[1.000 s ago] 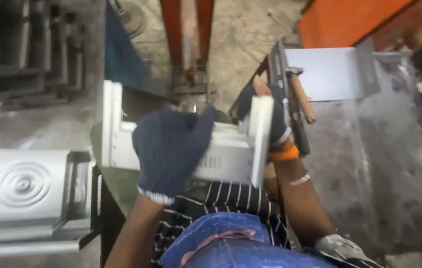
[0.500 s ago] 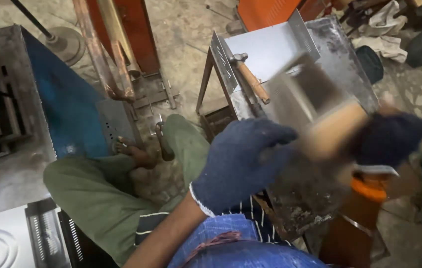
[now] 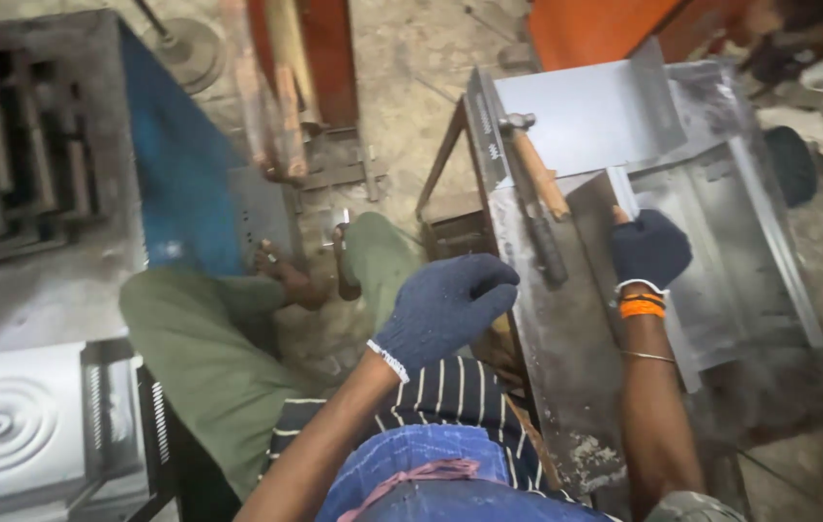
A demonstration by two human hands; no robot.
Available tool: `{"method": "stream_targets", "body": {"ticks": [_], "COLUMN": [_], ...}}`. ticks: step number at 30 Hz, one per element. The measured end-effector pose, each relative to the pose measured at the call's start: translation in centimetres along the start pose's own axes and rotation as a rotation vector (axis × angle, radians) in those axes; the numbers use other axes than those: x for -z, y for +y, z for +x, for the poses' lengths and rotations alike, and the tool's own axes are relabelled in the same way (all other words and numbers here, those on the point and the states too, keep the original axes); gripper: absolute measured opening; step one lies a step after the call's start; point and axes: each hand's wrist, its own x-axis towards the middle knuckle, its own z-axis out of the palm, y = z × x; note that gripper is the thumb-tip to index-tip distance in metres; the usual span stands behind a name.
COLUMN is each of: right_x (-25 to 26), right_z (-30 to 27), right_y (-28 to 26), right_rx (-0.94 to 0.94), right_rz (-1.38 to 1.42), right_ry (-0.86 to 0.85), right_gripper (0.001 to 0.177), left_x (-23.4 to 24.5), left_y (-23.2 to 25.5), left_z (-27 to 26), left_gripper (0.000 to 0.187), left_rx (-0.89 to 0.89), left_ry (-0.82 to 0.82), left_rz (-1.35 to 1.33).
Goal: Positioning metal panels under a spot welding machine to join them and using a hammer to adjust parts.
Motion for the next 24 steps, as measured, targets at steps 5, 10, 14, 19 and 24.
{"method": "stream_targets", "body": {"ticks": [5, 10, 14, 19, 24], "right_x": [2.9, 2.7, 7.9, 13.0, 13.1], "right_z": [1.1, -3.1, -9.5, -15.4, -17.3], "right_y": [-6.0, -20.0, -32.9, -39.4, -39.1], "right_rx": [0.209, 0.295, 0.879, 1.172, 1.221], "right_rz": [0.098, 0.696, 1.256, 1.268, 1.268], "right_ry": [0.287, -0.290, -0.883, -0.944, -1.025], "right_gripper": [0.025, 0.019, 0.022, 0.020, 0.019], "left_x": [1.3, 5.7, 9.8, 13.0, 12.8], "left_y": [-5.0, -13.0, -16.9, -24.3, -27.8], "left_z": [-1.5, -6.7, -13.3, -22.8, -27.4], "left_gripper": [0.026, 0.021, 0.018, 0.040, 0.055], "left_rx": [0.130, 0.144, 0.322, 0.402, 0.891], "left_ry": [0.118, 0.507, 0.906, 1.254, 1.239], "left_rz": [0.152, 0.419, 0.497, 0.809, 0.971]}}
